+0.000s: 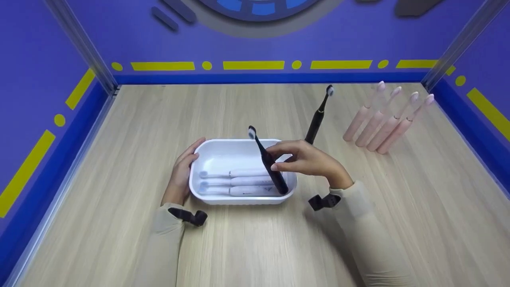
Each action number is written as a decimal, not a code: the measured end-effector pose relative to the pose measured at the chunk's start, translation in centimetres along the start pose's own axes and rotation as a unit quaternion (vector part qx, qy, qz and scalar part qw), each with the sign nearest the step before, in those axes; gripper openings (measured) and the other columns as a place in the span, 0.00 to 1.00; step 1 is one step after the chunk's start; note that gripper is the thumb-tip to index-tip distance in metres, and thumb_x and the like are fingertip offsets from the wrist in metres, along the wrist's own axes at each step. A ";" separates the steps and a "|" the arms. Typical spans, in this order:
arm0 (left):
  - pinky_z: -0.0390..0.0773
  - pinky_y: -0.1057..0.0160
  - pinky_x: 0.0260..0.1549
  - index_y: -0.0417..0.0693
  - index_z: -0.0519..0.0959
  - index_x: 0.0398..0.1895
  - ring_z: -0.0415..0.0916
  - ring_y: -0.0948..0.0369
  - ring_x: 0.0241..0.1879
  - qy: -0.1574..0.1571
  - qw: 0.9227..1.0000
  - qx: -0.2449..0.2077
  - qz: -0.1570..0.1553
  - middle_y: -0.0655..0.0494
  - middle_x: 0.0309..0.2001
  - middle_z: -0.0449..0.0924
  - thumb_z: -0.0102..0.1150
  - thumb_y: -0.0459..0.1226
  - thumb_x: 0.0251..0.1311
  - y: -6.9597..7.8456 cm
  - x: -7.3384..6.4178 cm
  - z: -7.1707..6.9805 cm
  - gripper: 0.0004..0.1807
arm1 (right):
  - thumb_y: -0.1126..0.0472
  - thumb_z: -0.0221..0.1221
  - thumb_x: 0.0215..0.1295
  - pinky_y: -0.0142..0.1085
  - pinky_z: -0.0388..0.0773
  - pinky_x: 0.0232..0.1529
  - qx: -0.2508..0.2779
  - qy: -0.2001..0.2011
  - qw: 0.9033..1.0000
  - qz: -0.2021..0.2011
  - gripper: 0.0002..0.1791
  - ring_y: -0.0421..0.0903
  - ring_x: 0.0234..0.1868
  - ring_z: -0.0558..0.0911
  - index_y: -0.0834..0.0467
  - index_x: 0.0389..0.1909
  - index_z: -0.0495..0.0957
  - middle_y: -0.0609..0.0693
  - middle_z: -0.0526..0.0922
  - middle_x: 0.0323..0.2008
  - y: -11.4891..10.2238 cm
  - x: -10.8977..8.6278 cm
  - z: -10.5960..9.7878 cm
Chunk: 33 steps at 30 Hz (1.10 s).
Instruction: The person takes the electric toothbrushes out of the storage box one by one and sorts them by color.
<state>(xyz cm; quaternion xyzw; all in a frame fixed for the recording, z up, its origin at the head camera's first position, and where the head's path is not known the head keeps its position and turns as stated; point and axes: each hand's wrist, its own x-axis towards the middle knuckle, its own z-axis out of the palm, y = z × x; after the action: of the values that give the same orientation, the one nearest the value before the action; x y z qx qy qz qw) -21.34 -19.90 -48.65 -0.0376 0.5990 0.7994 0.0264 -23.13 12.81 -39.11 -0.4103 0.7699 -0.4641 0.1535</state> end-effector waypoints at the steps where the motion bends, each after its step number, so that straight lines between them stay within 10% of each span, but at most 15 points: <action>1: 0.53 0.64 0.72 0.44 0.62 0.71 0.53 0.62 0.73 0.000 1.000 0.001 0.000 0.56 0.74 0.57 0.32 0.32 0.69 0.0 0.0 0.0 0.27 | 0.64 0.63 0.61 0.36 0.83 0.47 0.006 0.004 1.000 -0.004 0.21 0.39 0.48 0.80 0.65 0.55 0.77 0.58 0.82 0.50 0.0 -0.1 -0.1; 8: 0.52 0.62 0.73 0.43 0.62 0.71 0.53 0.60 0.73 -0.004 1.000 -0.004 0.008 0.54 0.74 0.57 0.32 0.31 0.69 -0.2 0.1 0.0 0.27 | 0.71 0.61 0.60 0.34 0.83 0.46 0.038 0.055 0.995 -0.068 0.21 0.38 0.49 0.81 0.71 0.54 0.75 0.63 0.81 0.47 0.4 -0.7 -0.6; 21: 0.53 0.63 0.72 0.45 0.63 0.71 0.54 0.62 0.73 0.003 1.000 0.000 -0.003 0.57 0.74 0.57 0.31 0.31 0.69 0.1 0.0 0.1 0.27 | 0.76 0.61 0.57 0.27 0.81 0.41 0.020 0.195 0.977 -0.080 0.19 0.38 0.44 0.82 0.73 0.52 0.76 0.37 0.83 0.46 0.6 -2.2 -2.1; 33: 0.51 0.64 0.73 0.45 0.63 0.71 0.52 0.64 0.73 0.003 1.000 -0.002 -0.002 0.57 0.74 0.57 0.32 0.31 0.69 0.0 0.0 0.1 0.27 | 0.78 0.59 0.58 0.31 0.83 0.43 0.082 0.261 0.955 -0.111 0.20 0.40 0.46 0.83 0.78 0.53 0.72 0.44 0.85 0.45 0.9 -3.6 -4.0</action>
<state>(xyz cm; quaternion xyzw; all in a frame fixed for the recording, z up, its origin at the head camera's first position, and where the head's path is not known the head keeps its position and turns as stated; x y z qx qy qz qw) -21.30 -19.85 -48.63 -0.0413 0.5974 0.8005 0.0258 -23.82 18.14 -38.36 -0.3437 0.6920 -0.6307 -0.0719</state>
